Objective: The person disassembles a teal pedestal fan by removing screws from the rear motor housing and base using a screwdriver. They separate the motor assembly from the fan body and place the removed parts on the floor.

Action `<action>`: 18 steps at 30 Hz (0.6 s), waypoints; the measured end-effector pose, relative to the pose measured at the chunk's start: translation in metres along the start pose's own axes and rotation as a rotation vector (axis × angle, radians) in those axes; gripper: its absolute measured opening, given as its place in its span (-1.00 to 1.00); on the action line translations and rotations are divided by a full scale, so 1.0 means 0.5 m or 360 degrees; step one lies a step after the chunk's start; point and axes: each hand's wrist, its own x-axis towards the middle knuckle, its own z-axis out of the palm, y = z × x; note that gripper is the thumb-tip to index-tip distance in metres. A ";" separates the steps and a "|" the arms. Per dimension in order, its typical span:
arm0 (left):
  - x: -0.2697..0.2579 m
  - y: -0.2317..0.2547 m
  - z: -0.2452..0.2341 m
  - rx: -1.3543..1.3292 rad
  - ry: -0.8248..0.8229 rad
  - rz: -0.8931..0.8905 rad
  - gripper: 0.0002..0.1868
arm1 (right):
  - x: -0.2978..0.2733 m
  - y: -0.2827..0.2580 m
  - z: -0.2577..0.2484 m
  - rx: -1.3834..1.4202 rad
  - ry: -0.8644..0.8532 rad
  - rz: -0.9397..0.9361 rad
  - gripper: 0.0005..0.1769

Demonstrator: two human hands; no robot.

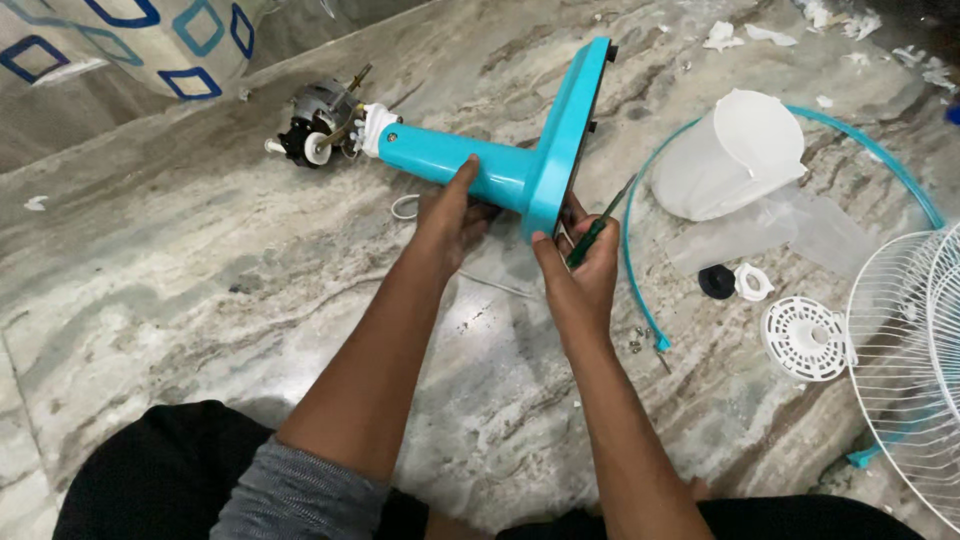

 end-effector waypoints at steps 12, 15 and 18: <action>-0.095 0.002 -0.046 -0.0037 0.0163 0.0155 -0.34 | -0.089 -0.044 0.061 -0.0455 0.0068 -0.0048 -0.64; -0.115 -0.006 -0.099 -0.0067 0.0048 0.0293 -0.39 | -0.119 -0.053 0.084 -0.0372 -0.0005 -0.0095 -0.72; -0.145 -0.009 -0.174 -0.0039 -0.0011 0.0296 -0.44 | -0.145 -0.061 0.097 -0.0297 -0.0203 -0.0087 -0.73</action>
